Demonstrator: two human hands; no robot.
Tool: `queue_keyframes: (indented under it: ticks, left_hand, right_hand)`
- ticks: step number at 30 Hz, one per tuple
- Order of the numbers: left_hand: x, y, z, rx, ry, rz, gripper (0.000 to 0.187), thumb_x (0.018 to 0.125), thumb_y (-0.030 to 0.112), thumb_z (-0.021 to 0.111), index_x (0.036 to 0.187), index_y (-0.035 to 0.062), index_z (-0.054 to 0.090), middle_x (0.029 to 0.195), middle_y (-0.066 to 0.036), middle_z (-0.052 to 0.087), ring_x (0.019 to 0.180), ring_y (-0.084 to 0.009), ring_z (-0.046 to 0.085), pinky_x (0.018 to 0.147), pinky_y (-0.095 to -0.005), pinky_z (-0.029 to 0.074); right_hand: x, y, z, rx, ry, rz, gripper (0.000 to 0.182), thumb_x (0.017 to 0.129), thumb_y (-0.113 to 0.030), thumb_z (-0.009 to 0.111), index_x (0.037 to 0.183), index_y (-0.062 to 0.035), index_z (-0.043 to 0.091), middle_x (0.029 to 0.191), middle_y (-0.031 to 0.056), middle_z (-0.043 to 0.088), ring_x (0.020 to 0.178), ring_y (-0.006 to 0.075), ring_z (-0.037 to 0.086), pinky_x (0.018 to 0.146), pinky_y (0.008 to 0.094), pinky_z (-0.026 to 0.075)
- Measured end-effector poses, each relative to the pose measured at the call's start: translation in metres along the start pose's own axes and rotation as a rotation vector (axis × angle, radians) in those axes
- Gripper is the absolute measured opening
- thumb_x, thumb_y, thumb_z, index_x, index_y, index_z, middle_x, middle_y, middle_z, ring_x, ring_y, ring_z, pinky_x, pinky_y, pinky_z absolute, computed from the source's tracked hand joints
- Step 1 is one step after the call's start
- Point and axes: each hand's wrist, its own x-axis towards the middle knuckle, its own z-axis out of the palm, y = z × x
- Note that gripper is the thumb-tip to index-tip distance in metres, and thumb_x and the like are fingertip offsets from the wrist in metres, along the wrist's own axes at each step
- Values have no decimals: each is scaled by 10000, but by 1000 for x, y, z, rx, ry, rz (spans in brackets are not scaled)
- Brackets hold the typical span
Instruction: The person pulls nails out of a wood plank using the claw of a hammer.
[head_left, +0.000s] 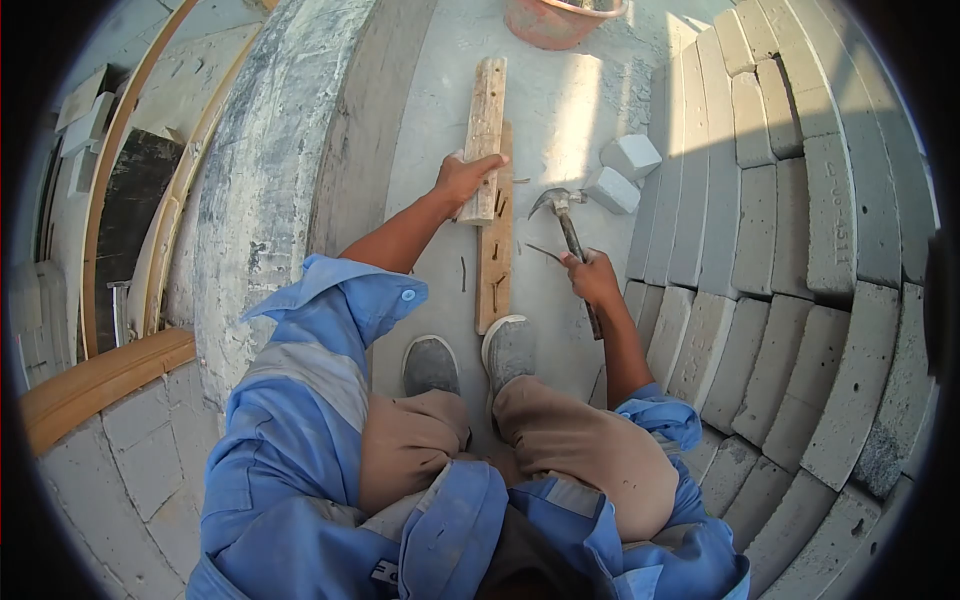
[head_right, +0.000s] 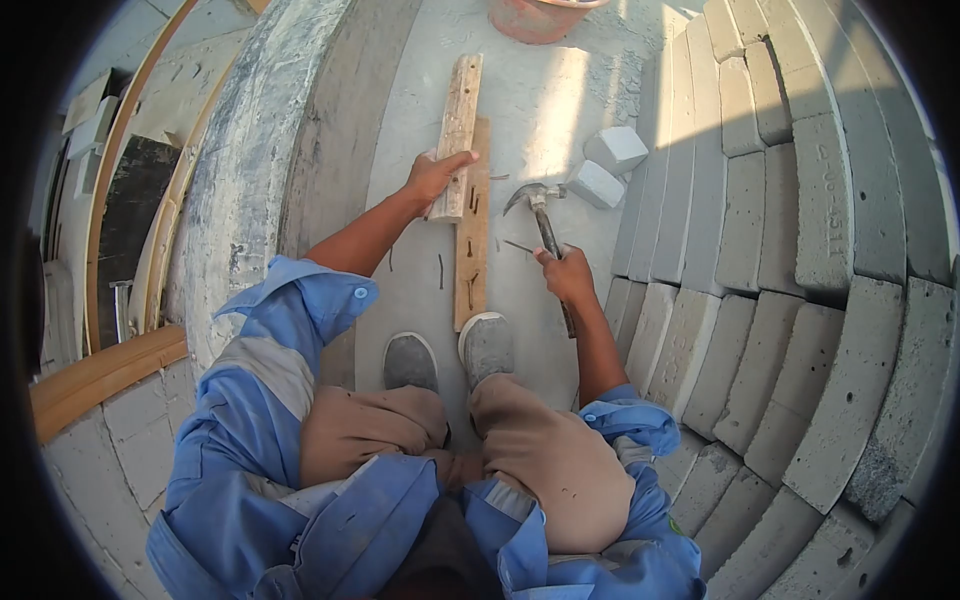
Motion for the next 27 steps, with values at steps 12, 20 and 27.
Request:
queue_keyframes:
  ticks: [12, 20, 27]
  left_hand:
    - [45, 46, 16, 268, 441, 329, 908, 699, 548, 832, 1268, -68, 485, 1147, -243, 660, 1017, -330, 682, 895, -394, 535]
    - [35, 63, -3, 1029, 147, -120, 885, 701, 565, 844, 1284, -13, 513, 1217, -204, 644, 1109, -321, 649, 894, -411, 531]
    - [62, 39, -21, 1433, 264, 768, 808, 778, 354, 823, 1469, 166, 447, 1497, -145, 453, 1343, -285, 475, 1040, -445, 467]
  right_hand:
    - [-8, -21, 7, 69, -12, -2, 316, 950, -251, 686, 759, -37, 553, 629, 14, 530, 499, 104, 475, 464, 294, 391]
    - [-3, -21, -8, 71, 58, 45, 302, 927, -269, 684, 764, -42, 572, 609, 11, 530, 497, 112, 491, 484, 304, 395]
    - [5, -19, -9, 199, -116, 90, 227, 917, -237, 674, 866, -29, 598, 679, 20, 560, 519, 116, 506, 477, 293, 407]
